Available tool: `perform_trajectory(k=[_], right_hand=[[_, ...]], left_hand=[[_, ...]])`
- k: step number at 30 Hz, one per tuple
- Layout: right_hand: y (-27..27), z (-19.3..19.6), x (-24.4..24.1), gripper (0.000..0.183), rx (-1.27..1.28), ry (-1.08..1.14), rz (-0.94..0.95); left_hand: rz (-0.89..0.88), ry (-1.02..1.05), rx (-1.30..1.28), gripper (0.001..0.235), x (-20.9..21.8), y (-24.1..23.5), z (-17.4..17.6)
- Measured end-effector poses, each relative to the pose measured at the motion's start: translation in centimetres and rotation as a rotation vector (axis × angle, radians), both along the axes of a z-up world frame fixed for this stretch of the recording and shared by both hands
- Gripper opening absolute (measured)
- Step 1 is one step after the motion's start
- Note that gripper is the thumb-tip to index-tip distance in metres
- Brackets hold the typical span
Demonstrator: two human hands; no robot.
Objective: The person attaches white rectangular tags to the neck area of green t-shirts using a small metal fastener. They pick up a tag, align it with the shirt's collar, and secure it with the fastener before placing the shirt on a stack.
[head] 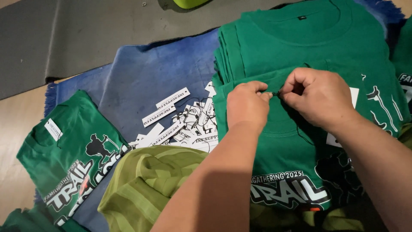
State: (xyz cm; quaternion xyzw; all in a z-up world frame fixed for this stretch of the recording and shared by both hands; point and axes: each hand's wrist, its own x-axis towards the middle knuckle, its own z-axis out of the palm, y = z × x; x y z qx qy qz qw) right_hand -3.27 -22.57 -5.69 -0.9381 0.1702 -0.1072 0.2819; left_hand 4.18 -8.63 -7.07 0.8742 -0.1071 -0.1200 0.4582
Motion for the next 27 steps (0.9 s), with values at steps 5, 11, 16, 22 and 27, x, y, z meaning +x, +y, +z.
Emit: perform_trajectory(k=[5,11,16,22,27], right_hand=[[0.1,0.0,0.1,0.004,-0.020,0.035,-0.017],[1.0,0.0,0.3,0.002,-0.105,0.057,-0.037],[1.5,-1.0,0.5,0.011,-0.277,-0.112,0.039],[1.1,0.1,0.8,0.020,-0.159,-0.188,0.217],[0.6,0.4,0.9,0.015,-0.301,0.023,0.095]], left_hand=[[0.011,0.038,-0.019,0.024,0.0,0.0,-0.1],[0.003,0.056,-0.011,0.024,0.0,0.1,0.1],[-0.054,-0.083,-0.028,0.026,0.1,0.6,-1.4],[-0.012,-0.124,0.011,0.012,-0.9,0.4,-1.3],[0.022,-0.198,0.001,0.009,-0.8,0.0,-2.1]])
